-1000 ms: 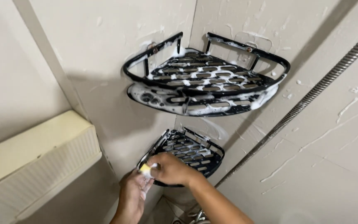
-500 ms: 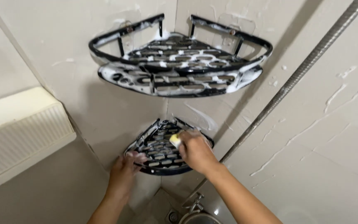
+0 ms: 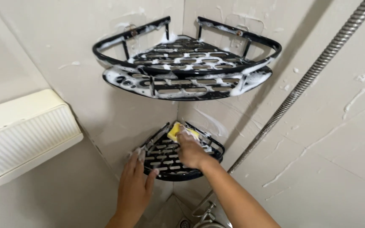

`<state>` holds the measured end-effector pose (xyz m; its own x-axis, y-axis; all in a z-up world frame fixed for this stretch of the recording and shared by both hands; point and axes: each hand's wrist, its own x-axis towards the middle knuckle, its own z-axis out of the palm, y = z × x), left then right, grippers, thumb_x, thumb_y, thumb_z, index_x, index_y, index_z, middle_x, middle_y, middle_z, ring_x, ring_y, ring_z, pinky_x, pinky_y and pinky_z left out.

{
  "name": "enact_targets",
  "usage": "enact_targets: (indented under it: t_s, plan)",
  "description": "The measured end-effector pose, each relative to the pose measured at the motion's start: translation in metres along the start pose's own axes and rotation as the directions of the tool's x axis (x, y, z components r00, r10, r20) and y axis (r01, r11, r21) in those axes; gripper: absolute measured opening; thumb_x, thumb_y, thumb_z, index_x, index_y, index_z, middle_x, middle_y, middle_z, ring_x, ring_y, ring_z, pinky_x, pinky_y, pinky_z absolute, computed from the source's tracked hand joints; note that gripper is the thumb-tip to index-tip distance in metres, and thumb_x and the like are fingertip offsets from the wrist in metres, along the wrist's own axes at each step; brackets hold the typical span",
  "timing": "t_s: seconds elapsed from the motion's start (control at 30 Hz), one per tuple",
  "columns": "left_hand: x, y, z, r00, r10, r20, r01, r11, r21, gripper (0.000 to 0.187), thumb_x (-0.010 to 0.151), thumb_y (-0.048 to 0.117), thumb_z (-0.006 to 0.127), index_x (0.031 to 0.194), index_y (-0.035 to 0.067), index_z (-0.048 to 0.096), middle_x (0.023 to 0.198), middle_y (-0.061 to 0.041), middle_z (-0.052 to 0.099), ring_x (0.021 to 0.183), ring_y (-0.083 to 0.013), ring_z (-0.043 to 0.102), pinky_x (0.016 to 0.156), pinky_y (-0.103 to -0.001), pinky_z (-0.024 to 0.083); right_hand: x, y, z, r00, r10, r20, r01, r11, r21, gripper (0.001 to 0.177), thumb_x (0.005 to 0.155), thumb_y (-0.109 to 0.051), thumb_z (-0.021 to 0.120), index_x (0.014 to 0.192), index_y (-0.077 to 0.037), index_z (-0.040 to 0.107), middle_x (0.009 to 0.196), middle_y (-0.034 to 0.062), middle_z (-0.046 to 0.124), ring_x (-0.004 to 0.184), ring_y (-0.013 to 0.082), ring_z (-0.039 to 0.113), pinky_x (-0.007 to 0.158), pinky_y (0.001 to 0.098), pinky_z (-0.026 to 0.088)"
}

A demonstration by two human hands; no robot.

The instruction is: Cleaning and organizing bathroom shelves and tiles.

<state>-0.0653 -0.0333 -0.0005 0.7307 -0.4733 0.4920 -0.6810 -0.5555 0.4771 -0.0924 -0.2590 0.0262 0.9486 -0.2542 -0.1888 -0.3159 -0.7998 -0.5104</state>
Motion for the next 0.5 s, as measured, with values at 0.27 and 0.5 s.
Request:
enact_targets:
  t_s: [0.27, 0.5]
  plan:
    - [0.008, -0.005, -0.004, 0.978, 0.154, 0.138, -0.16, 0.987, 0.031, 0.088, 0.089, 0.055, 0.062, 0.149, -0.003, 0.034, 0.151, -0.025, 0.04, 0.141, -0.0451, 0.035, 0.113, -0.053, 0.029, -0.031, -0.034, 0.001, 0.897, -0.144, 0.418, 0.121, 0.989, 0.081, 0.058, 0.1, -0.02, 0.049, 0.155, -0.007, 0.035, 0.171, 0.0098, 0.015, 0.156, 0.0283, 0.02, 0.125, 0.0404, 0.022]
    - [0.022, 0.0, -0.007, 0.914, 0.276, 0.299, -0.322, 0.94, 0.117, 0.088, 0.092, 0.058, 0.061, 0.146, -0.006, 0.035, 0.156, -0.026, 0.037, 0.149, -0.0425, 0.029, 0.119, -0.057, 0.018, 0.007, 0.003, 0.022, 0.997, -0.057, 0.061, 0.061, 0.996, -0.067, 0.066, 0.095, -0.004, 0.041, 0.158, -0.008, 0.026, 0.17, 0.0152, 0.002, 0.154, 0.0324, 0.004, 0.122, 0.0436, 0.009]
